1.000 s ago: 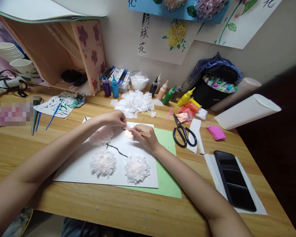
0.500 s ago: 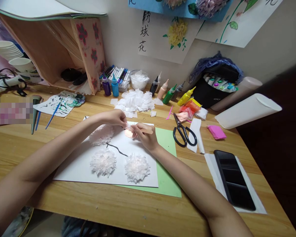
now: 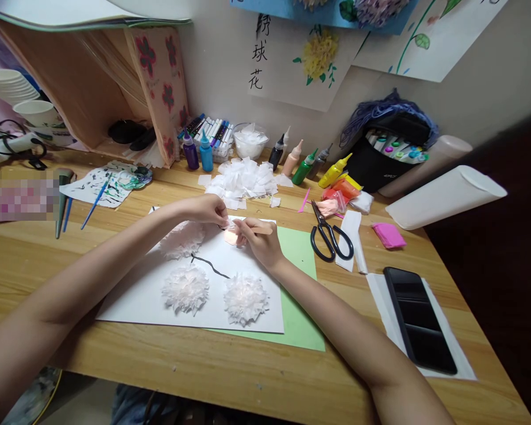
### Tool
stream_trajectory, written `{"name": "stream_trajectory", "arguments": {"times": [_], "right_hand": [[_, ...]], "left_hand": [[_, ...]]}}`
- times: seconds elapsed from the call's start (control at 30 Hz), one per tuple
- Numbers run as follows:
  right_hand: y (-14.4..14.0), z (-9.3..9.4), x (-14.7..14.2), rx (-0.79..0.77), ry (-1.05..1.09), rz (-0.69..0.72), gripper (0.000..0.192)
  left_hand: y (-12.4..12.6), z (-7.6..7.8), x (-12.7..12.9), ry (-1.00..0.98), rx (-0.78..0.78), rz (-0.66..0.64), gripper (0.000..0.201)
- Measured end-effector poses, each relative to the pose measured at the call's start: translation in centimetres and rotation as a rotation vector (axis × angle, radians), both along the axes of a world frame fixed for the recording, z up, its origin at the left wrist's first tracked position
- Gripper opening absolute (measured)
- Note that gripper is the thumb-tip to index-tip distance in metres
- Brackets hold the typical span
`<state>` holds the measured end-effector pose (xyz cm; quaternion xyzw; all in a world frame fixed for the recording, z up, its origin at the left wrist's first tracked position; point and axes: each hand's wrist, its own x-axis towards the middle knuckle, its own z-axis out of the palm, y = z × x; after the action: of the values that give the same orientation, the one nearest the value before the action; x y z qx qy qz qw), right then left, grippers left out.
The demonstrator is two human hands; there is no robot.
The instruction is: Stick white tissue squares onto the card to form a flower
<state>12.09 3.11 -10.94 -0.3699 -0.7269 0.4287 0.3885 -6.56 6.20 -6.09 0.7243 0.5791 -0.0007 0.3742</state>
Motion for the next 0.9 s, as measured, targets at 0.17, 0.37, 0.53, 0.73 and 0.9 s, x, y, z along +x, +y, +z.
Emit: {"name": "stream_trajectory", "arguments": {"times": [0.17,0.37,0.53,0.73,0.9], "right_hand": [[0.05,0.05,-0.01,0.009,-0.002,0.008,0.044],[-0.12,0.13,0.11,0.185,-0.069,-0.015,0.043],[-0.09,0.08,-0.02,0.186,-0.093,0.012,0.043],[-0.08,0.09,-0.04,0.187,-0.107,0.013,0.046],[-0.17,-0.02,0.11,0.289,-0.057,-0.007,0.047]], "left_hand": [[0.1,-0.03,-0.16,-0.02,-0.019,-0.025,0.025],[0.12,-0.05,-0.23,-0.017,-0.028,-0.031,0.026],[0.11,-0.02,-0.17,-0.015,-0.032,-0.026,0.026],[0.07,-0.09,-0.16,-0.035,-0.038,-0.015,0.024],[0.1,-0.21,-0.17,-0.045,-0.031,-0.018,0.021]]}}
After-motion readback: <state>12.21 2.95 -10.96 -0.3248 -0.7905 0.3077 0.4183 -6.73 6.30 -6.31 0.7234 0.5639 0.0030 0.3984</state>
